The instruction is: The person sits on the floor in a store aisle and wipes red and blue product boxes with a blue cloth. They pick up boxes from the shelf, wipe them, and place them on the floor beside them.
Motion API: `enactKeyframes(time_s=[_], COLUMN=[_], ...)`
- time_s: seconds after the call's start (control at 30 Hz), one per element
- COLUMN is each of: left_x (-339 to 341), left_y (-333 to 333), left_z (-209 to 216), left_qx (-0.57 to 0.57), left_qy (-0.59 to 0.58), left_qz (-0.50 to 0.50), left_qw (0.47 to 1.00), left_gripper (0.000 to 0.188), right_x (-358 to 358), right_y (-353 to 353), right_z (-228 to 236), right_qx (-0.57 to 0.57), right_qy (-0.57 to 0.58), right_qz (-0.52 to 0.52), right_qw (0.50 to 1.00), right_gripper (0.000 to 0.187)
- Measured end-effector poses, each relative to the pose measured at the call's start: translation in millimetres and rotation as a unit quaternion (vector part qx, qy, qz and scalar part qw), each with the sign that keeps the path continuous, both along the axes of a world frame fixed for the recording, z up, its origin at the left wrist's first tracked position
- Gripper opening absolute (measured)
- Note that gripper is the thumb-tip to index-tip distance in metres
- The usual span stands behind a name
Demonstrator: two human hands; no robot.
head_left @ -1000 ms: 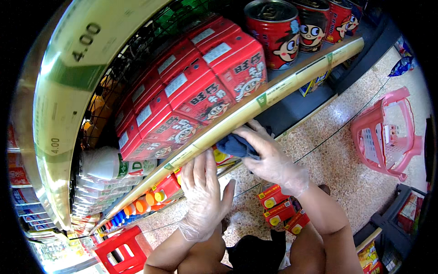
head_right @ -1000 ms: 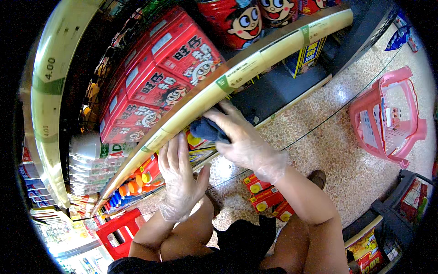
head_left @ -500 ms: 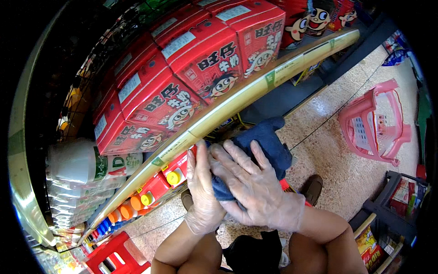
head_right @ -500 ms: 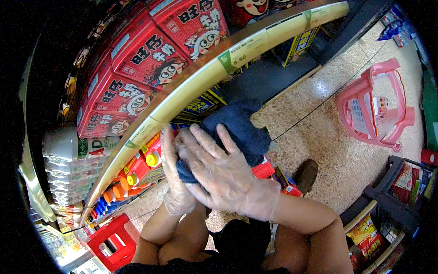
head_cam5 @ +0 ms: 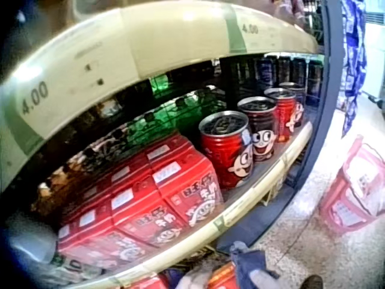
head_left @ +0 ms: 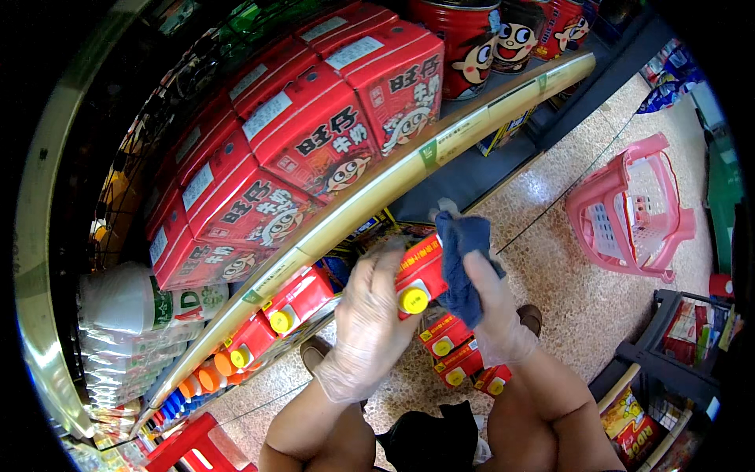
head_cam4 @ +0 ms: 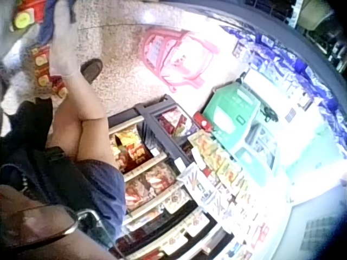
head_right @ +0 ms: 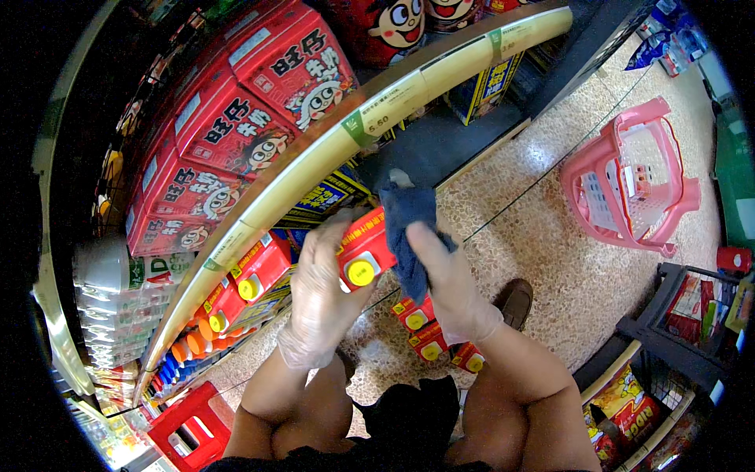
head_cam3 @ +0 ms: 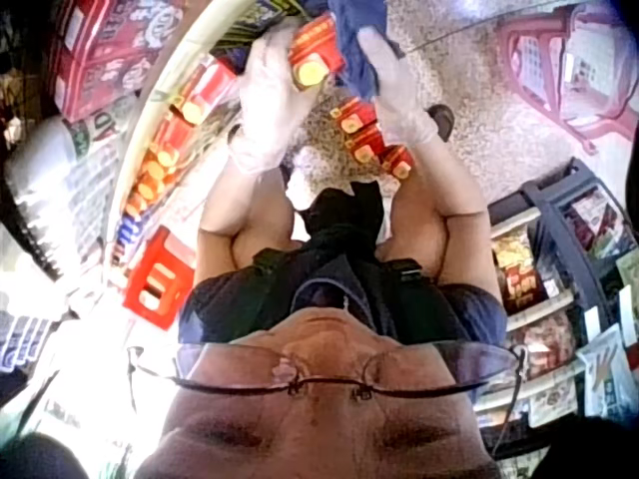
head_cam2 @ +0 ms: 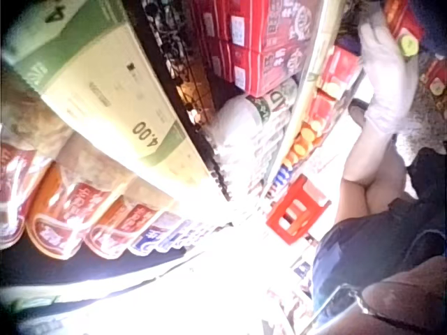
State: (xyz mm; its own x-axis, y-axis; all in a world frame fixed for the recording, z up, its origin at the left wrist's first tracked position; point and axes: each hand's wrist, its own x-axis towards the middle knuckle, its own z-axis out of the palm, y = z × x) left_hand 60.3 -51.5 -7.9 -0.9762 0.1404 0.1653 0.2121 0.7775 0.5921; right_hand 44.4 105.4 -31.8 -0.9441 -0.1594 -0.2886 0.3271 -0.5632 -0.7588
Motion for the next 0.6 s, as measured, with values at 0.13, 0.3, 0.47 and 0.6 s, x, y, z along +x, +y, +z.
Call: enactKeyframes(time_s=[0.13, 0.3, 0.47, 0.6], left_x=[4.5, 19.9, 31.8, 26.2], left_y=[-5.7, -12.2, -8.2, -8.2], left_z=[2.8, 30.2, 34.3, 25.1], left_qx=[0.049, 0.088, 0.244, 0.283], left_qy=[0.011, 0.119, 0.098, 0.042], left_qz=[0.047, -0.021, -0.136, -0.255], left_qw=[0.998, 0.989, 0.955, 0.924], left_gripper=[0.063, 0.07, 0.077, 0.066], right_x=[-2.9, -11.3, -14.8, 0.9], right_y=[12.4, 21.5, 45.4, 44.0], right_z=[0.3, -28.9, -77.4, -86.5], right_qx=[0.045, 0.055, -0.34, -0.403], right_qy=[-0.003, 0.025, -0.091, -0.233], right_qz=[0.067, 0.082, 0.112, 0.083], right_qw=[0.997, 0.995, 0.929, 0.881], right_gripper=[0.044, 0.045, 0.045, 0.048])
